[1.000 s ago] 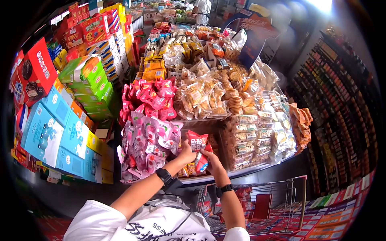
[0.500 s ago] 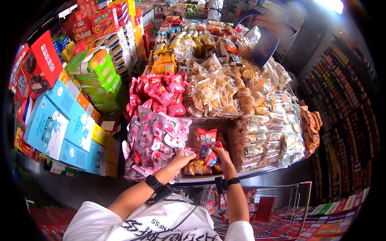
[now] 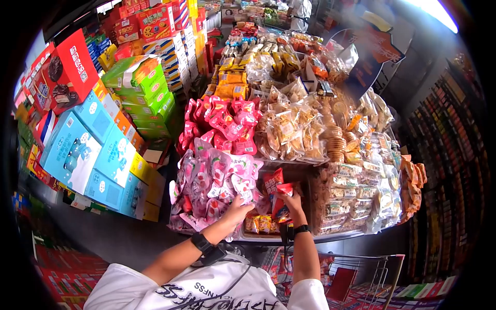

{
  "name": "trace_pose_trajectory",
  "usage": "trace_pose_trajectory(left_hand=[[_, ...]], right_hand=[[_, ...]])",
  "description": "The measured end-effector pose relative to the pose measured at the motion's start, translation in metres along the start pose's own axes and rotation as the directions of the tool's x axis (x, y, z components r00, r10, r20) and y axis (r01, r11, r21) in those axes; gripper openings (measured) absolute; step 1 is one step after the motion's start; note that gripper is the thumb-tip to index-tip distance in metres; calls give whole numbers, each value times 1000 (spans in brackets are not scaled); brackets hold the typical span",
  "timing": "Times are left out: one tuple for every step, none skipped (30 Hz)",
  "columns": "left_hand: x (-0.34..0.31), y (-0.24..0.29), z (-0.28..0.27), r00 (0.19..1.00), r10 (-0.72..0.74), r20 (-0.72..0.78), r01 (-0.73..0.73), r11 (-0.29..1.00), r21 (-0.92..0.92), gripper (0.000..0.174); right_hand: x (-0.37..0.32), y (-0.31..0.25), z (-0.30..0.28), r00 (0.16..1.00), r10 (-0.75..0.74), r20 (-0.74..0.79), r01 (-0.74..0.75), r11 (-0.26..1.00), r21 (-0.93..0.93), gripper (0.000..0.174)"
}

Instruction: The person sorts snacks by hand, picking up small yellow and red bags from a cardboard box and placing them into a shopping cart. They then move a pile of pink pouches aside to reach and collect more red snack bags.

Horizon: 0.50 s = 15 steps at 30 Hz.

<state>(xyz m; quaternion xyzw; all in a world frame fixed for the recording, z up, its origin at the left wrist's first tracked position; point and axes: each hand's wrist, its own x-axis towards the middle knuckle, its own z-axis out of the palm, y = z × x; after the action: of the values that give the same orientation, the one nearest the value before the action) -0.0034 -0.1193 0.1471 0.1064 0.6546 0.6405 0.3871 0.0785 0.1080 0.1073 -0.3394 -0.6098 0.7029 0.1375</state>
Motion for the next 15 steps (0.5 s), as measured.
trace_pose_trajectory(left_hand=[[0, 0, 1, 999, -38, -31, 38, 999, -5, 82], [0, -1, 1, 995, -79, -58, 78, 997, -11, 84], [-1, -1, 1, 994, -80, -71, 78, 997, -28, 87], [-3, 2, 2, 994, -78, -79, 75, 996, -41, 90], [-5, 6, 2, 994, -75, -84, 71, 996, -53, 94], [-7, 12, 2, 994, -71, -88, 66, 996, -64, 97], [-10, 21, 2, 994, -62, -89, 57, 997, -61, 101], [-4, 19, -2, 996, -64, -59, 58, 994, -88, 102], [3, 10, -7, 997, -68, -32, 64, 991, -115, 104], [7, 6, -10, 997, -74, -5, 72, 987, -142, 105], [9, 8, -12, 999, -49, 20, 51, 991, -127, 103], [11, 12, -11, 999, -50, 17, 52, 991, -120, 102], [10, 14, -9, 998, -55, 13, 56, 992, -114, 101], [9, 12, -7, 998, -64, 7, 64, 992, -111, 101], [11, 5, -7, 1000, -29, 1, 29, 998, -63, 100]], right_hand=[[2, 0, 4, 999, 49, 2, -49, 998, -40, 48], [2, 0, 6, 995, 99, -3, -99, 992, -79, 44], [1, -2, 4, 989, 135, 53, -134, 991, -30, 40], [-7, -22, 8, 981, 164, 106, -167, 986, 21, 36], [-14, -38, 11, 970, 186, 157, -199, 978, 71, 32], [-18, -46, 14, 963, 191, 190, -218, 967, 130, 32], [-20, -53, 17, 955, 192, 224, -236, 954, 186, 32], [-20, -57, 19, 946, 190, 261, -255, 936, 242, 32], [-13, -46, 19, 954, 184, 238, -256, 912, 320, 31], [-3, -31, 17, 962, 216, 166, -262, 902, 342, 30], [10, -15, 16, 965, 246, 94, -263, 893, 366, 29], [23, -5, 16, 962, 274, 23, -261, 883, 390, 28], [30, 0, 18, 952, 296, -76, -250, 897, 365, 24], [36, 10, 16, 971, 193, -143, -138, 935, 328, 25], [42, 20, 13, 975, 88, -203, -28, 960, 280, 26]])
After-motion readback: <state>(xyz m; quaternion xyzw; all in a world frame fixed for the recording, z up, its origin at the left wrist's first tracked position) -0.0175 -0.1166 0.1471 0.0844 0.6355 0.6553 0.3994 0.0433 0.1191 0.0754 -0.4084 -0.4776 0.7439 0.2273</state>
